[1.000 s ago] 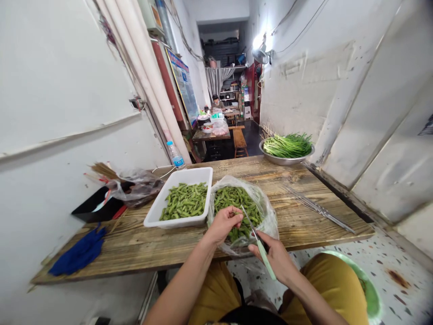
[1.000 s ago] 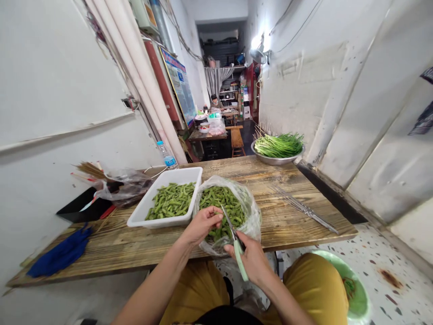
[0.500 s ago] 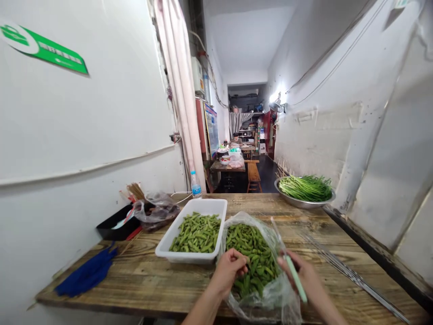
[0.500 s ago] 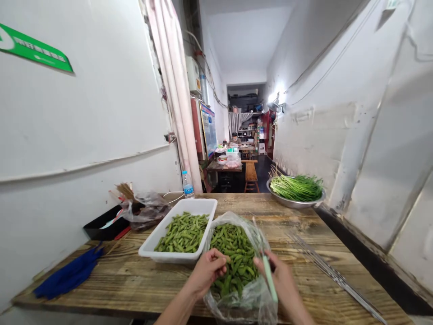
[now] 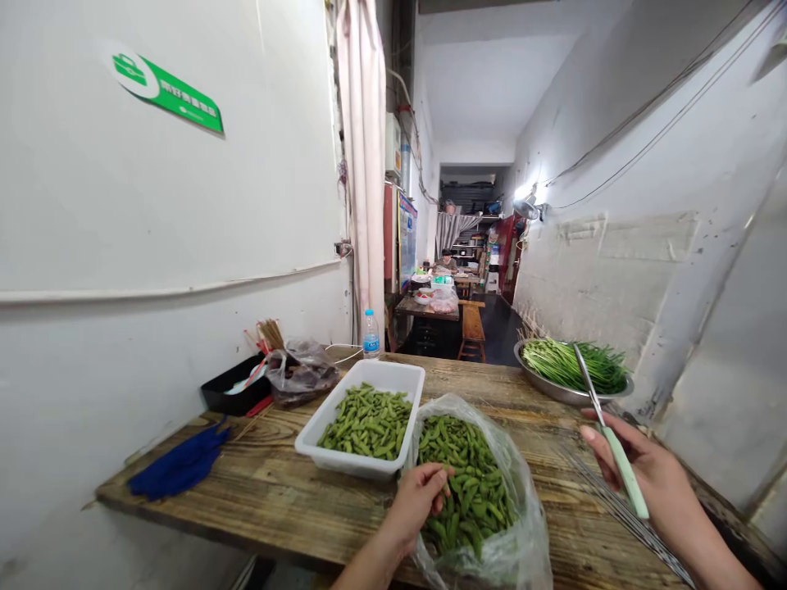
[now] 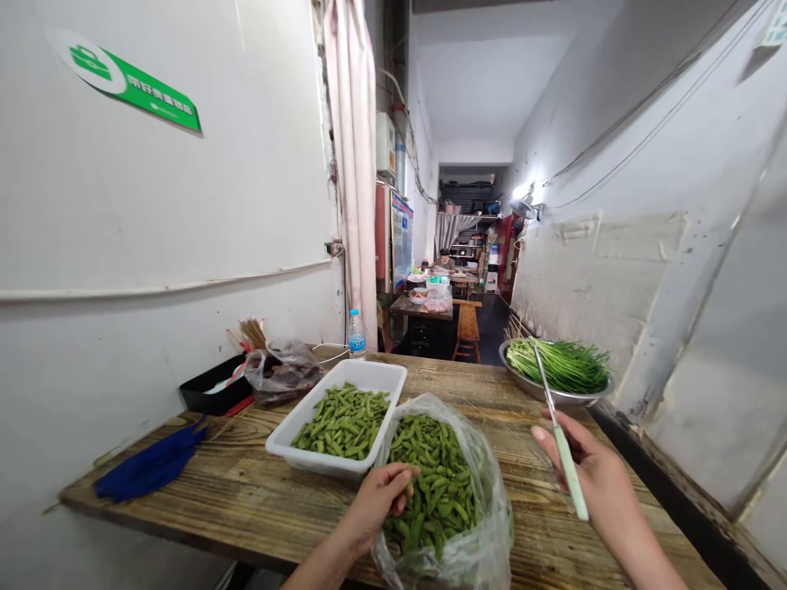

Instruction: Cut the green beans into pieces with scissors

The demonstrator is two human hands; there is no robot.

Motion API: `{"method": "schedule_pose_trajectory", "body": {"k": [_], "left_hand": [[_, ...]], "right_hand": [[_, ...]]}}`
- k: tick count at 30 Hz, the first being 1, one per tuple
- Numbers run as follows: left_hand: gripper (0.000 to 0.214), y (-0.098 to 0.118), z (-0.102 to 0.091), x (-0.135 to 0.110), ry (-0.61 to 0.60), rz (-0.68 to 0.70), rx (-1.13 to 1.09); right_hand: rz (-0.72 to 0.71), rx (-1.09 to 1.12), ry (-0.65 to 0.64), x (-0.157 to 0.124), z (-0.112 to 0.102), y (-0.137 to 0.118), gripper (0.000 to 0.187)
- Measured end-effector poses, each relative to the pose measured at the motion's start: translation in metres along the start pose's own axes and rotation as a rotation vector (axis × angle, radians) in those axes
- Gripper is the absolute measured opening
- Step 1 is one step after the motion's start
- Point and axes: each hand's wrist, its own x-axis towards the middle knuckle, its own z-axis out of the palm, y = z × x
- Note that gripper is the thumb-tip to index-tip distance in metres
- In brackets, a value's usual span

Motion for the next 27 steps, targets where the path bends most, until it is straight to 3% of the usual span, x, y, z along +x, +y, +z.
{"method": "schedule_pose_trajectory", "body": {"k": [21, 24, 27], "left_hand": [[0.043, -0.004, -0.003, 0.0, 0.031, 0.041, 0.019], [0.044, -0.003, -0.003, 0.0, 0.054, 0.042, 0.008], [0.038, 0.001, 0.001, -0.006, 0.061, 0.061, 0.025]], "right_hand": [[0.17, 0.026, 0.014, -0.012, -0.021, 0.03, 0.067], [0.143, 0.083, 0.044, -0.018, -0.012, 0.034, 0.071], [0.132, 0.13, 0.01, -0.035, 0.015, 0.039, 0.067]]}}
